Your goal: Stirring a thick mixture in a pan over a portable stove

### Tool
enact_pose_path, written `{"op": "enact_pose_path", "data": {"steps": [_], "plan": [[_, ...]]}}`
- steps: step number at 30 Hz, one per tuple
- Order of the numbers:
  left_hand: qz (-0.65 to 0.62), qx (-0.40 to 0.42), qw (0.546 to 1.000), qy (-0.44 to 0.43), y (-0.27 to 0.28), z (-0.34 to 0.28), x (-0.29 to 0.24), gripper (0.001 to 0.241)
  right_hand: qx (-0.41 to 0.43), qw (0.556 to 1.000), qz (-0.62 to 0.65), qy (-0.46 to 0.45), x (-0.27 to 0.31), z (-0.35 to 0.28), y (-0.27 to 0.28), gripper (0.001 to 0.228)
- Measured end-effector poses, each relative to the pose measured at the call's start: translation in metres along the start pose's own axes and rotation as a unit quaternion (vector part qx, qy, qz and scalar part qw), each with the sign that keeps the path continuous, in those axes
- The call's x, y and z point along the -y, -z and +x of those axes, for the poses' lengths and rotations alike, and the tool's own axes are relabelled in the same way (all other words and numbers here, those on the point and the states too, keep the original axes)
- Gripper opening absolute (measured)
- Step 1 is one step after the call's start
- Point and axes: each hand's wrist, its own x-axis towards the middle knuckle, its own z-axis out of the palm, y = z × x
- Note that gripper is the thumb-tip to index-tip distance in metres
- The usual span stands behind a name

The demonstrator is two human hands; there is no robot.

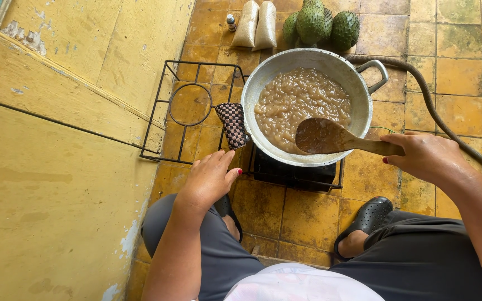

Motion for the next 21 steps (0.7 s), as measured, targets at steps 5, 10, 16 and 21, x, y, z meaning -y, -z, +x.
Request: {"op": "enact_pose_path", "data": {"steps": [5, 10, 16, 21], "plan": [[-0.003, 0.006, 1.0, 0.002, -0.0018, 0.0008, 0.0013, 0.055, 0.0, 1.0, 0.005, -0.002, -0.0007, 0.0008, -0.0007, 0.049], [-0.008, 0.002, 1.0, 0.002, -0.0025, 0.0016, 0.0014, 0.054, -0.004, 1.0, 0.005, 0.0, -0.0019, 0.0013, -0.0022, 0.049], [-0.002, -0.002, 1.0, -0.003, -0.0037, 0.002, 0.002, 0.052, -0.002, 1.0, 0.005, 0.001, -0.0015, -0.0002, -0.0008, 0.048], [-0.006, -0.005, 1.0, -0.003, -0.0047, 0.002, 0.002, 0.052, -0.003, 1.0, 0.007, -0.003, -0.0015, -0.0001, -0.0017, 0.049]]}}
